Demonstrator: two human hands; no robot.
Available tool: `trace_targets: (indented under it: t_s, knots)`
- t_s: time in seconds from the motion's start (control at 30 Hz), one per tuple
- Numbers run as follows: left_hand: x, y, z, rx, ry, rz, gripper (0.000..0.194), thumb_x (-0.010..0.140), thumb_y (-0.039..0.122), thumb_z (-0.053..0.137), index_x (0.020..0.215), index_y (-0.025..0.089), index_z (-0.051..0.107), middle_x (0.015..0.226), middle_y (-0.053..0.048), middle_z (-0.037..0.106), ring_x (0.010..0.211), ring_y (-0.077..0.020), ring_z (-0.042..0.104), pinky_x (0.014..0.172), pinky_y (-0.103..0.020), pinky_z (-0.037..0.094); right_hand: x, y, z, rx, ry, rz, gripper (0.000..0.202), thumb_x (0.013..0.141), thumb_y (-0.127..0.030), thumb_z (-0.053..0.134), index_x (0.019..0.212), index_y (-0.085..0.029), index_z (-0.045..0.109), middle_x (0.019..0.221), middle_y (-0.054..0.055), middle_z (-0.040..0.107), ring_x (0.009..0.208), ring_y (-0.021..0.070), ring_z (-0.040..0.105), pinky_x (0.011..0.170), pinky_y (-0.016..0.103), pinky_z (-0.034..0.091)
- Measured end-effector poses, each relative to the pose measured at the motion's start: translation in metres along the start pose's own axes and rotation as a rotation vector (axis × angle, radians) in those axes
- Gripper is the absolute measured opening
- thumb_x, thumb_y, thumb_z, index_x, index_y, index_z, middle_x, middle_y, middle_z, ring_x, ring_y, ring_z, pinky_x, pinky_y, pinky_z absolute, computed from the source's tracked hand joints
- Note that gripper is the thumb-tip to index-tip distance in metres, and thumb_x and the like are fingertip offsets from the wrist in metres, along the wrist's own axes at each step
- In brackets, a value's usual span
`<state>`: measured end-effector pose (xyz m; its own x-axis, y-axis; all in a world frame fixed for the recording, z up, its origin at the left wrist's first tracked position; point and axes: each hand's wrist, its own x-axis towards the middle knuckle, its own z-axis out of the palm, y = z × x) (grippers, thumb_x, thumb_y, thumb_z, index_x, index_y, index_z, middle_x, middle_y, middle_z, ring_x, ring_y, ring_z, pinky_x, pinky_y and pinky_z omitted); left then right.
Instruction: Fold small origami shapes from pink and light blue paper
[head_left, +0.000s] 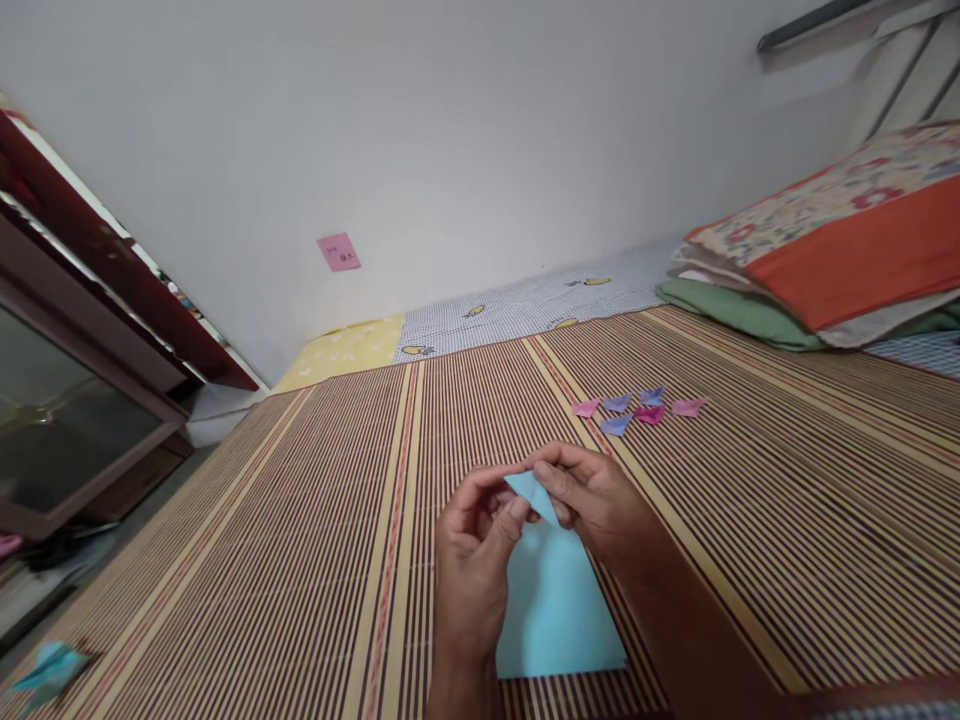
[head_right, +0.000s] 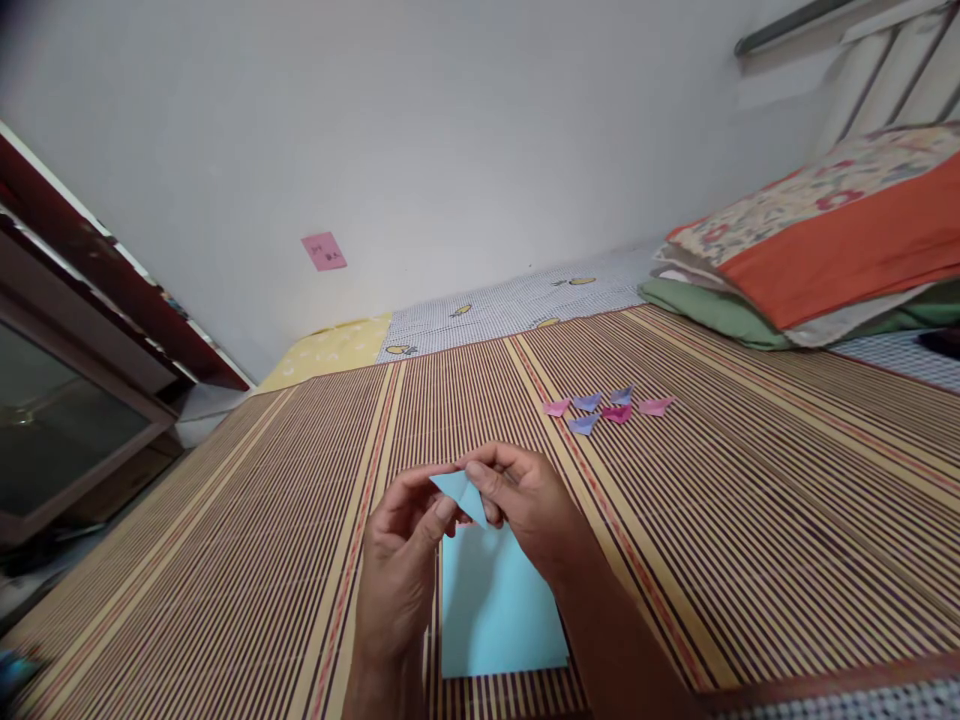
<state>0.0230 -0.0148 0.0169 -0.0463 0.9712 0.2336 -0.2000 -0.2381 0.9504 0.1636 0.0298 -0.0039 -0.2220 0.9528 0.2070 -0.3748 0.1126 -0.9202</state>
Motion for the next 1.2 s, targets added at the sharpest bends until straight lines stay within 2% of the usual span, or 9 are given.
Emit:
trace_targets:
  t_s: [0.3,0.5,0.7,0.83,0.9,1.0,1.1,1.2]
  knots:
    - [-0.002,-0.006,0.0,-0.054,0.004,0.046,0.015,0.094,0.028,0.067,0.108,0.026,0.073,0.092,0.0,0.068,0.075,-0.0117,0.06,0.073,-0.024,0.049,0.0,0.003,0.004,0.093,-0.003,0.007,0.025,0.091,-0.043,0.073,0.091,-0.018,0.071,0.05,-0.007,0.052,0.046,0.0057,0.042,0.046,0.018,0.031]
    - [-0.003,-0.005,0.003,-0.058,0.04,0.062,0.014,0.096,0.029,0.063,0.105,0.025,0.072,0.085,0.001,0.064,0.074,-0.0108,0.057,0.072,-0.021,0.048,0.0,0.005,0.005,0.137,0.014,-0.024,0.022,0.09,-0.04,0.076,0.088,-0.021,0.065,0.052,-0.008,0.056,0.045,0.0046,0.044,0.047,0.016,0.034]
    - [-0.003,-0.003,0.01,0.058,0.105,0.038,0.017,0.087,0.023,0.071,0.104,0.022,0.07,0.083,0.0,0.066,0.075,-0.0131,0.059,0.071,-0.022,0.049,0.0,-0.002,0.01,0.105,0.044,-0.052,0.021,0.09,-0.036,0.074,0.084,-0.019,0.063,0.053,-0.008,0.056,0.046,0.005,0.047,0.047,0.016,0.037]
    - [-0.002,-0.005,0.015,0.118,0.139,0.015,0.018,0.087,0.02,0.067,0.104,0.02,0.073,0.082,-0.002,0.068,0.073,-0.0148,0.062,0.067,-0.024,0.05,-0.002,-0.004,0.017,0.053,0.077,-0.081,0.019,0.089,-0.033,0.074,0.084,-0.018,0.064,0.056,-0.006,0.057,0.049,0.0075,0.052,0.049,0.019,0.043]
    - [-0.002,-0.007,0.014,0.202,0.168,0.068,0.018,0.09,0.02,0.064,0.105,0.021,0.075,0.089,-0.004,0.072,0.079,-0.0165,0.066,0.07,-0.027,0.053,-0.003,-0.004,0.02,0.012,0.087,-0.091,0.015,0.089,-0.031,0.072,0.086,-0.019,0.065,0.063,-0.005,0.06,0.054,0.0095,0.056,0.052,0.021,0.047]
    - [-0.002,-0.008,0.01,0.427,0.251,0.27,0.025,0.092,0.014,0.06,0.106,0.025,0.077,0.097,-0.004,0.073,0.088,-0.0176,0.068,0.078,-0.029,0.054,-0.006,-0.008,0.023,-0.109,0.12,-0.143,0.01,0.09,-0.028,0.07,0.094,-0.021,0.066,0.078,-0.001,0.065,0.07,0.0132,0.063,0.063,0.025,0.051]
    - [-0.002,-0.009,0.004,0.602,0.34,0.499,0.034,0.09,0.007,0.059,0.109,0.028,0.077,0.094,-0.002,0.074,0.088,-0.0168,0.069,0.079,-0.028,0.053,-0.01,-0.016,0.025,-0.339,0.098,-0.287,0.017,0.086,-0.02,0.072,0.102,-0.023,0.068,0.095,0.001,0.063,0.076,0.0134,0.061,0.068,0.027,0.052]
    - [-0.002,-0.009,0.001,0.633,0.37,0.574,0.037,0.086,0.004,0.059,0.108,0.027,0.077,0.094,-0.002,0.074,0.089,-0.0169,0.069,0.08,-0.029,0.054,-0.012,-0.022,0.027,-0.55,0.027,-0.474,0.026,0.082,-0.011,0.071,0.105,-0.025,0.071,0.103,0.002,0.06,0.081,0.0142,0.06,0.072,0.028,0.052]
